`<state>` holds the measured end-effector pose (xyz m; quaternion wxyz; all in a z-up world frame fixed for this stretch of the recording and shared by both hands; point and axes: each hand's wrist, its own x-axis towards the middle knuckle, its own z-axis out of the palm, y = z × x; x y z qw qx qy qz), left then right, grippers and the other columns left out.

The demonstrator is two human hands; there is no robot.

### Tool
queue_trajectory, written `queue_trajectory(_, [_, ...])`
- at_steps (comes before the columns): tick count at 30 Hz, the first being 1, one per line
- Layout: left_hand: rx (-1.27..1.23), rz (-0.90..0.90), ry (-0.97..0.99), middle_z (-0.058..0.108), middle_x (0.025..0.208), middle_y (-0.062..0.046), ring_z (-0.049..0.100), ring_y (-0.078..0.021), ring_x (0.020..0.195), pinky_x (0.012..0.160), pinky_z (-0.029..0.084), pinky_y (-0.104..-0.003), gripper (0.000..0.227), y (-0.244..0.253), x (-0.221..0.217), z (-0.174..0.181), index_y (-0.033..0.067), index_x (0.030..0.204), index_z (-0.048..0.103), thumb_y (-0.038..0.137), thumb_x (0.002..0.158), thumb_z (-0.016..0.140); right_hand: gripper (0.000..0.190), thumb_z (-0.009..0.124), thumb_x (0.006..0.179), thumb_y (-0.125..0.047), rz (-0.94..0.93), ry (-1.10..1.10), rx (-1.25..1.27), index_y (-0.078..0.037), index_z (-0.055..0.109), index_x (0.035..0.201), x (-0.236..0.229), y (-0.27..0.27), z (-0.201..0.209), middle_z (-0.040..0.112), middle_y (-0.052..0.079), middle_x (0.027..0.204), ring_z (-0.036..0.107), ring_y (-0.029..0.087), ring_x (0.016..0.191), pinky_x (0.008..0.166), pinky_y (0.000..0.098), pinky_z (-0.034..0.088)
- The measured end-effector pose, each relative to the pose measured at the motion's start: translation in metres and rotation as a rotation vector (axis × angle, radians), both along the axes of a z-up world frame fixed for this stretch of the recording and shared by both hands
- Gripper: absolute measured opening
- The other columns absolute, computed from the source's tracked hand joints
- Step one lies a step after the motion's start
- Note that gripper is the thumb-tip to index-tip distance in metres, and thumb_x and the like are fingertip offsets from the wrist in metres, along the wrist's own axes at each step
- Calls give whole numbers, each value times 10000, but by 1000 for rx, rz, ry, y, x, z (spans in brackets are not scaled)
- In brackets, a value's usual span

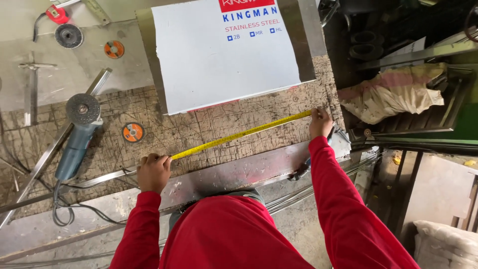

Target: The person measures a metal rod with a tape measure and marks it. They then use an angle grinder to cut the rod at the marked point. The process is repeated for a second cut on the same rod.

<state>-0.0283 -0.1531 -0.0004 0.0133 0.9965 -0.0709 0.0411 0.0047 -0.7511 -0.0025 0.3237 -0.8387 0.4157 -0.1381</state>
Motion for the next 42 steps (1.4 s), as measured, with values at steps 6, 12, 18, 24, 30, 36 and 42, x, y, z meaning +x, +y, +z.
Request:
queue_trajectory(6, [-33, 21, -82, 674, 807, -29, 715, -299, 844, 646, 607, -457, 155, 0, 3, 6, 336, 900, 766, 457, 937, 676, 491, 816, 871, -367, 291, -70, -473, -244, 663, 1320, 17, 73, -11, 575, 76, 1196, 566, 406, 1046, 811, 613, 517])
queue_trajectory(12, [-10, 84, -131, 666, 794, -5, 706, -269, 848, 675, 571, -440, 75, 15, 1, 3, 336, 868, 746, 398, 900, 717, 384, 785, 818, -285, 1112, -183, -393, -279, 730, 1198, 4, 251, -19, 690, -33, 1126, 591, 205, 1214, 1153, 576, 270])
queue_trajectory(18, [43, 103, -142, 676, 814, 12, 692, -252, 880, 713, 517, -424, 4, 49, -7, -1, 341, 864, 752, 338, 867, 751, 295, 621, 955, -446, 1246, 289, -209, -292, 613, 1208, 20, 331, -16, 676, -24, 1016, 665, 232, 1089, 1178, 613, 211])
queue_trajectory(24, [-14, 100, -141, 678, 832, 35, 679, -246, 913, 719, 502, -430, 47, 64, -7, -3, 362, 843, 720, 323, 846, 747, 256, 576, 986, -484, 1266, 483, -4, -267, 615, 1117, 31, 356, 4, 752, -8, 1076, 674, 251, 1160, 1186, 544, 176])
queue_trajectory(30, [-56, 91, -92, 702, 873, 32, 688, -254, 938, 735, 529, -438, 68, 64, -5, 1, 367, 862, 732, 320, 835, 772, 205, 628, 979, -408, 1243, 287, -119, -248, 601, 1104, 26, 346, -16, 743, 21, 1052, 681, 239, 1108, 1145, 495, 279])
queue_trajectory(36, [-40, 88, -88, 701, 895, 42, 691, -247, 956, 751, 535, -438, 60, 72, -7, -1, 374, 873, 717, 332, 860, 759, 227, 630, 975, -444, 1261, 244, -132, -260, 581, 1097, 22, 351, -23, 738, -16, 1068, 664, 206, 1124, 1127, 456, 282])
queue_trajectory(42, [-42, 65, -65, 711, 900, 28, 693, -252, 968, 761, 557, -433, 22, 68, -5, 10, 381, 895, 741, 365, 880, 742, 265, 622, 979, -458, 1199, 304, -156, -220, 615, 1095, 20, 349, -6, 740, 27, 1045, 664, 244, 1093, 1043, 459, 367])
